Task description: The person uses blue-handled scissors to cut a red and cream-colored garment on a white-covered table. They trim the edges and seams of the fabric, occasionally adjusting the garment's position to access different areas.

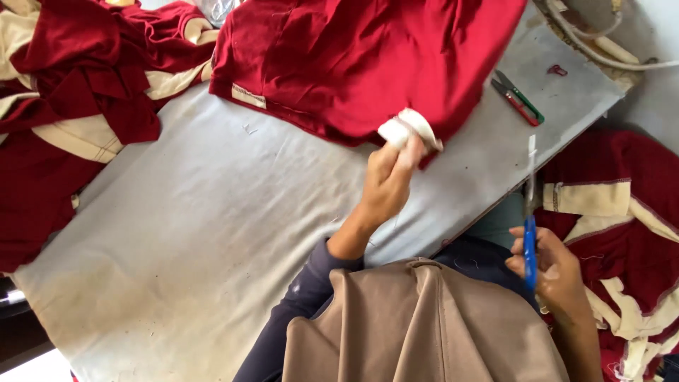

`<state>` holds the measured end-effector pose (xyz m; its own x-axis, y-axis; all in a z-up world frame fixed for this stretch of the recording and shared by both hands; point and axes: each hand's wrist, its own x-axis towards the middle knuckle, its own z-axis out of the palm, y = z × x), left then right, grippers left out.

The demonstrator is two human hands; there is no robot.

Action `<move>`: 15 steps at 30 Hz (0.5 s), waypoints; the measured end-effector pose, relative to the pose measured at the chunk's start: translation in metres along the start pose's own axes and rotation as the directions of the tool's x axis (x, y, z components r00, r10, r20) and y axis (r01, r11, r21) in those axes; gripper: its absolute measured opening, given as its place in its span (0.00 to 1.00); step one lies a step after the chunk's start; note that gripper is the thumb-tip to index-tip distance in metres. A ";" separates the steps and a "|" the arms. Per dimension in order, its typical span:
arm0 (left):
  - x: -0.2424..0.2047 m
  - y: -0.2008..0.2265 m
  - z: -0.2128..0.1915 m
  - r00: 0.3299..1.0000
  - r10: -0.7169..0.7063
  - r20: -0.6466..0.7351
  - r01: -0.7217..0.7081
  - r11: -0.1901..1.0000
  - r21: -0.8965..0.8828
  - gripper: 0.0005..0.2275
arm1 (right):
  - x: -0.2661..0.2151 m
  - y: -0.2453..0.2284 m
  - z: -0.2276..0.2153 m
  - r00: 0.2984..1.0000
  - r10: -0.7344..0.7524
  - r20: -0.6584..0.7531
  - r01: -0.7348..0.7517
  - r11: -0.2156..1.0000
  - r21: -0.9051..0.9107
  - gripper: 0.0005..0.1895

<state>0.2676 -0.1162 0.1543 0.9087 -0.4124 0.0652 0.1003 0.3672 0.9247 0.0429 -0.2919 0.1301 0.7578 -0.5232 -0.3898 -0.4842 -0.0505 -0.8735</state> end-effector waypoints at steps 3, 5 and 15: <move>0.002 0.010 -0.005 0.991 0.100 0.092 -0.110 0.988 0.111 0.10 | -0.002 -0.014 0.008 0.999 -0.042 0.009 0.043 0.979 -0.200 0.20; 0.011 0.007 -0.007 0.995 0.094 -0.025 -0.093 0.995 0.040 0.09 | -0.002 -0.020 0.016 0.999 -0.050 -0.006 0.046 0.956 -0.288 0.27; 0.031 -0.024 -0.024 0.961 -0.238 -0.138 0.180 0.923 -0.340 0.15 | 0.020 -0.016 0.047 0.891 -0.454 -0.013 0.282 0.575 -0.768 0.27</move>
<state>0.3031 -0.1182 0.1249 0.9057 -0.3686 -0.2096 0.3939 0.5486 0.7375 0.0867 -0.2616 0.1226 0.8891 -0.4546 0.0529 -0.4010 -0.8296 -0.3885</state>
